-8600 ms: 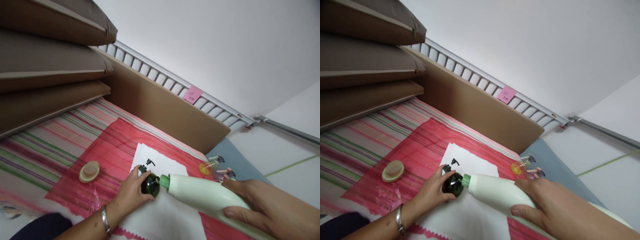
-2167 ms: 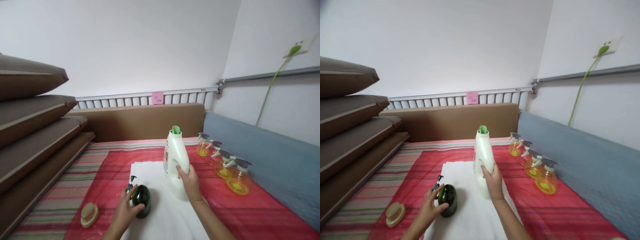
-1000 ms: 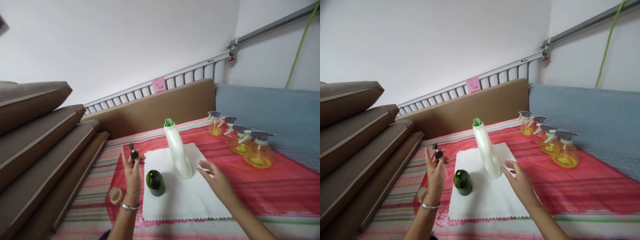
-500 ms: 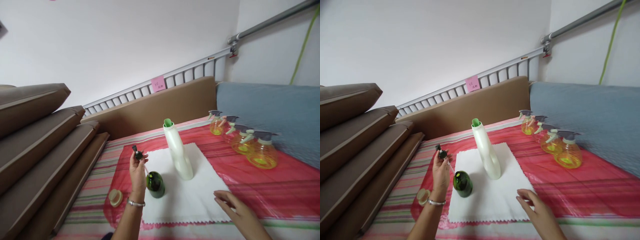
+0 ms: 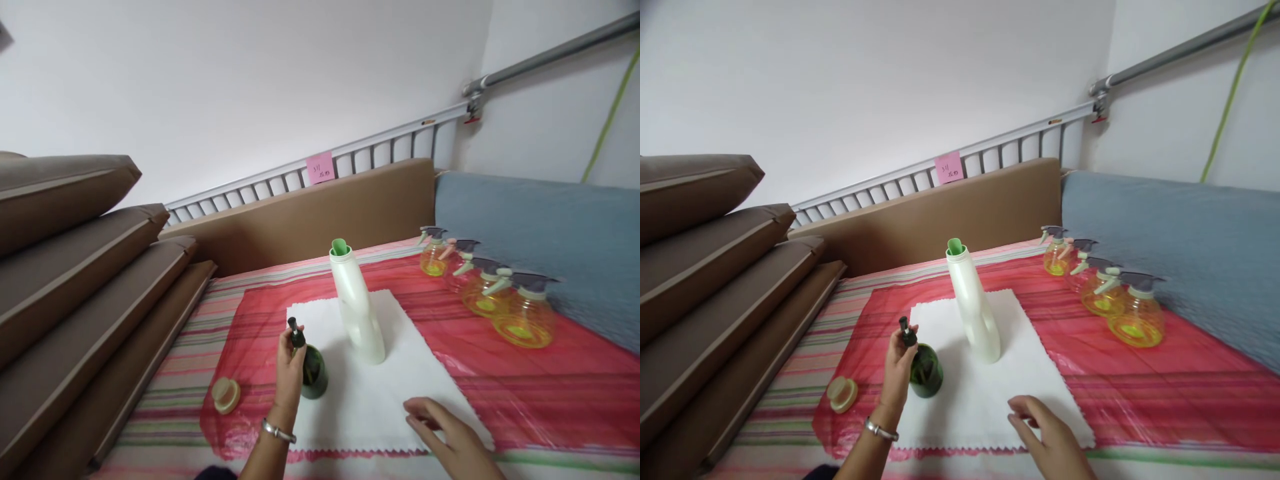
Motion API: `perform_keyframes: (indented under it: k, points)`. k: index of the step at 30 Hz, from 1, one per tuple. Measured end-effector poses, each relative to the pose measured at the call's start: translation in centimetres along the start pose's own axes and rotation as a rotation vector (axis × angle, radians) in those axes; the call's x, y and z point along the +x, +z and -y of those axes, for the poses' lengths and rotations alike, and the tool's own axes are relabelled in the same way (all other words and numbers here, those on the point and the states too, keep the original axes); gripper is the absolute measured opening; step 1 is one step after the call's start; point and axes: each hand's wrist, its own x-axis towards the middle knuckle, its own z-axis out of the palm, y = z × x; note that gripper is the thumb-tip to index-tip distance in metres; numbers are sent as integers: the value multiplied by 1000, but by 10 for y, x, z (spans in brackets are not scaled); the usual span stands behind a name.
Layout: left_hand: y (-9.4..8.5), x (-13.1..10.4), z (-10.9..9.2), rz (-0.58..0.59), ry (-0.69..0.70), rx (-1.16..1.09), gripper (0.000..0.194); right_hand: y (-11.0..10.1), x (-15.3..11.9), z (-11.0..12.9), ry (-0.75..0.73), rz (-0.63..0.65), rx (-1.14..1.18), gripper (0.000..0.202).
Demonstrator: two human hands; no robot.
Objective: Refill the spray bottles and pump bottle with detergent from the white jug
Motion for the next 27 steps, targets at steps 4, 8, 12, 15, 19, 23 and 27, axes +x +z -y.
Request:
perform_keyframes:
  k: [4, 8, 12, 15, 19, 23, 27]
  points:
    - [-9, -10, 8, 54, -16, 95, 31, 17, 11, 38, -67, 119, -5, 21]
    - [-18, -15, 14, 78, -23, 138, 42, 38, 35, 71, -138, 178, 14, 22]
    - [-24, -16, 27, 75, -32, 184, 55, 66, 66, 96, -200, 226, 12, 33]
    - [-24, -17, 40, 81, -42, 207, 58, 87, 88, 111, -231, 274, -12, 41]
    - [-23, -20, 48, 83, -35, 207, 56, 108, 109, 122, -261, 359, -92, 32]
    - [-23, -22, 49, 74, -26, 215, 54, 117, 115, 122, -283, 416, -167, 21]
    - [-22, -22, 51, 56, -33, 225, 52, 119, 113, 121, -292, 402, -206, 21]
